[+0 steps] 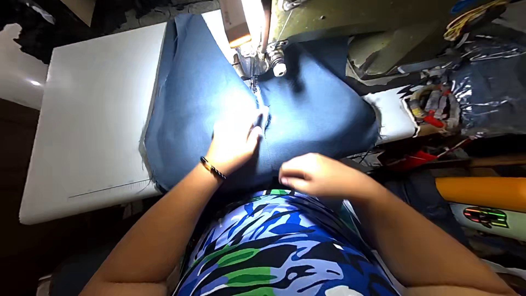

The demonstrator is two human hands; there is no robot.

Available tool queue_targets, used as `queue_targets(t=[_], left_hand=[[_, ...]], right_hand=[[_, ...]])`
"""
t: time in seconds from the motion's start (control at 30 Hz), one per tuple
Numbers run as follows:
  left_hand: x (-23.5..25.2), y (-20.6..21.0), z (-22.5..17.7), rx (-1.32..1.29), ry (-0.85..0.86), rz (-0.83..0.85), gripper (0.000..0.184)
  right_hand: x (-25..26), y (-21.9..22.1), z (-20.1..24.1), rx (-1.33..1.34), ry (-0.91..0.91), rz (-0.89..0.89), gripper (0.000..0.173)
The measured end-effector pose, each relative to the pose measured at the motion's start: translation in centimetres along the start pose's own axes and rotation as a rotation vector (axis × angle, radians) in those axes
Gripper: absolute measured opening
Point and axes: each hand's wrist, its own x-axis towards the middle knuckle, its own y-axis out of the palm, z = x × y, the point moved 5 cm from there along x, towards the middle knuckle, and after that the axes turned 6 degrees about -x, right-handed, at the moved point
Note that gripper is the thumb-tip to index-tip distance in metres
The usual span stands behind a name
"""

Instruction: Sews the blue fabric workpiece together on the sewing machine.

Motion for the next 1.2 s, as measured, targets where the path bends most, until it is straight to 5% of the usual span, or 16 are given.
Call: queue_targets(t=[0.1,0.17,0.4,0.6,0.83,0.97,1.07,1.2], left_hand=[[4.1,-1.8,1.8,-0.165,0.137,-0.086,0.028],[6.1,-0.6,3.2,-0.173,0.224,0.009,0.033],[6.2,1.1,4.8,-0.365,0.321,-0.033,0.025],[6.3,0.6,5.1,-0.429,0.288,-0.079,0.025],[6.1,0.9,4.8,-0.276,0.352,-0.138,0.028],[5.7,-0.6,4.6,-0.371,0.332,-0.238,0.024],[5.3,-1.0,4.2,-0.429,0.411,-0.303,0.023],[4.8,-1.4,4.2,-0.521,0.484,-0.363,0.021]], right_hand=[[3.3,-3.6,-2.1,0.039,0.038,-0.515,0.018],[5.0,-4.2,-3.6,-0.049,0.137,-0.633,0.017],[8.6,-3.6,-4.9,-0.129,0.347,-0.355,0.048],[9.6,-3.7,-5.0,-0.113,0.240,-0.346,0.033],[2.8,-5.7,-6.3,-0.420,0.404,-0.508,0.026],[2.4,-4.9,-3.7,-0.416,0.183,-0.532,0.027],[5.7,-3.1,-2.8,-0.395,-0.009,-0.359,0.030],[11.9,-4.0,-3.6,-0.365,-0.050,-0.043,0.025]])
